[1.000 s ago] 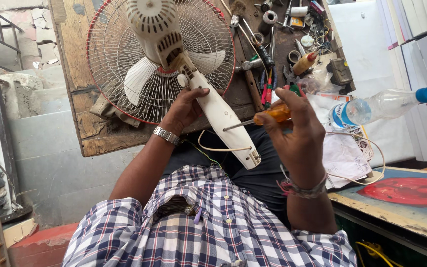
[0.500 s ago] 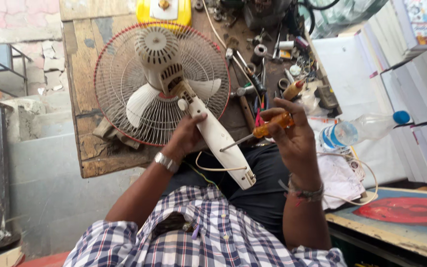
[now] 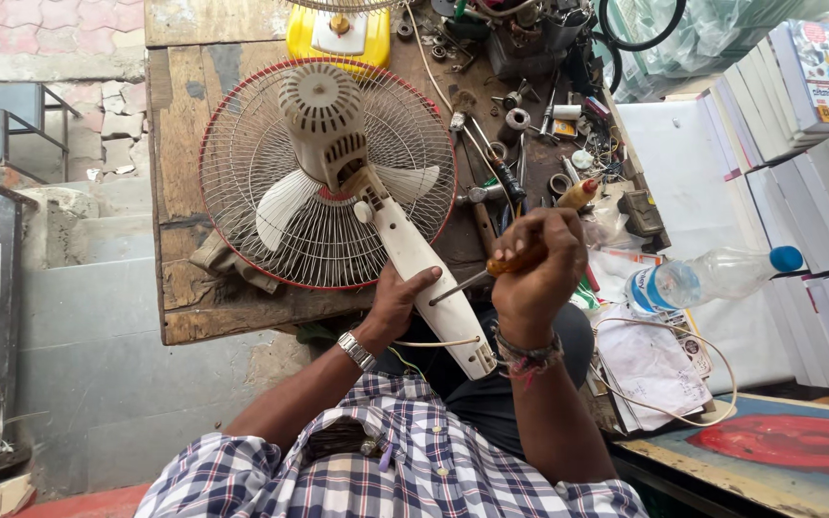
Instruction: The person assembles a table fan by attaching the front wire cage, securing the red center cap, and tightening screws on the fan stand with a screwdriver.
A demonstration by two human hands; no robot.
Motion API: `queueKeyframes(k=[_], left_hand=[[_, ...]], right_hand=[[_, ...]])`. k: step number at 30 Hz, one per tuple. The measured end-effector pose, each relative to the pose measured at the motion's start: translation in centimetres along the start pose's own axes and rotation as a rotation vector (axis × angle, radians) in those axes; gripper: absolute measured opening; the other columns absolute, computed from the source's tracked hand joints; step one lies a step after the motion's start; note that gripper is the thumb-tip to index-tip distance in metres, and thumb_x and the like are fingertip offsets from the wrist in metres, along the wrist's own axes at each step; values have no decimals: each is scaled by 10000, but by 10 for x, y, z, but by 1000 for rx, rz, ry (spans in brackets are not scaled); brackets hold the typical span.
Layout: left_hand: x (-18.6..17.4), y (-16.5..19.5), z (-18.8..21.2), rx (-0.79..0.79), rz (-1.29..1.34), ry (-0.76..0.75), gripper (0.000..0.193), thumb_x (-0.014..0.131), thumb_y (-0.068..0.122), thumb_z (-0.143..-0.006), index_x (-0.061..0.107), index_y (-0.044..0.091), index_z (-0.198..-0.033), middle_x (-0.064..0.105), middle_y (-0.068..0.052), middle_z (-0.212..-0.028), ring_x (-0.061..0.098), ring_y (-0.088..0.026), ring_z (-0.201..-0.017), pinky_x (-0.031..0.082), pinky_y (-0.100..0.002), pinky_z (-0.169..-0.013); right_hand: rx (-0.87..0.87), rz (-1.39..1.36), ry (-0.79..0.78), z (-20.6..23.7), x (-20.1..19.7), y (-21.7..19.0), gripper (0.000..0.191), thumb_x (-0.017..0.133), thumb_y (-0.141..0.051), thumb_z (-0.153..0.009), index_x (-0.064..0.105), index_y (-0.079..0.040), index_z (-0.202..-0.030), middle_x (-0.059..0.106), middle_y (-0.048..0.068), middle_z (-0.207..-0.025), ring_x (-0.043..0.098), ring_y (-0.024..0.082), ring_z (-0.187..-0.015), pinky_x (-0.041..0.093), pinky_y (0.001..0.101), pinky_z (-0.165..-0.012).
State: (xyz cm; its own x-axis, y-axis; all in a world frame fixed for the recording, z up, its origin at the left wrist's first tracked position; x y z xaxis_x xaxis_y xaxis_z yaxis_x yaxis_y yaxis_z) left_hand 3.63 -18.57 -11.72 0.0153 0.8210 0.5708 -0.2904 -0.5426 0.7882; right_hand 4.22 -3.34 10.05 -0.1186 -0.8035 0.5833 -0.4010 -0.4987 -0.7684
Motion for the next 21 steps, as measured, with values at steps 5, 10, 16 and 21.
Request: queueKeyframes(k=[5, 10, 16, 21], left_hand=[[-7, 5, -10, 52, 42, 27, 670, 828, 165, -823, 418, -48, -1307, 639, -187, -1115, 716, -256, -963, 642, -381, -830], [-26, 29, -32, 101, 75, 95, 643, 816, 155, -808, 418, -33, -1277, 642, -159, -1072, 716, -241, -889, 644, -383, -746], [-41, 59, -59, 213, -18, 72, 624, 826, 208, -846, 470, -80, -1270, 664, -164, -1052, 719, -231, -870, 637, -355, -750], [-39, 62, -64, 195, -28, 70, 649, 828, 219, -840, 470, -71, -1297, 662, -171, -1099, 718, -236, -940, 631, -357, -799]], right_hand=[[90, -52, -86, -18, 6, 13, 315, 555, -252, -1096, 522, -74, -838, 430, 4, -615, 381, 97, -474, 361, 280, -449], [125, -207, -469, -39, 32, 25, 388, 597, -304, -1102, 518, -78, -796, 410, 10, -585, 360, 84, -436, 357, 289, -426], [-35, 705, -765, -58, 82, 6, 411, 553, -401, -1153, 651, -22, -1027, 635, 155, -823, 649, 233, -714, 528, 379, -657], [279, 1781, -785, -84, 68, -16, 413, 625, -488, -989, 686, -89, -1079, 718, 151, -768, 690, 247, -682, 499, 400, -633]])
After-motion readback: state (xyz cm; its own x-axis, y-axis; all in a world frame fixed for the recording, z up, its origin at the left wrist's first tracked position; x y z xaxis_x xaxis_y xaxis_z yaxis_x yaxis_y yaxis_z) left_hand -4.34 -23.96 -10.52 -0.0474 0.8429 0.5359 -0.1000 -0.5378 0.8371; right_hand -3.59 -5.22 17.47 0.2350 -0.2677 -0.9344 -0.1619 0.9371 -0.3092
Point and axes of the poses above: each hand's wrist, its own z-axis away from the middle knuckle, its own x-axis out of the palm, y = z × x, the point moved 6 cm from there along -z, towards the middle knuckle
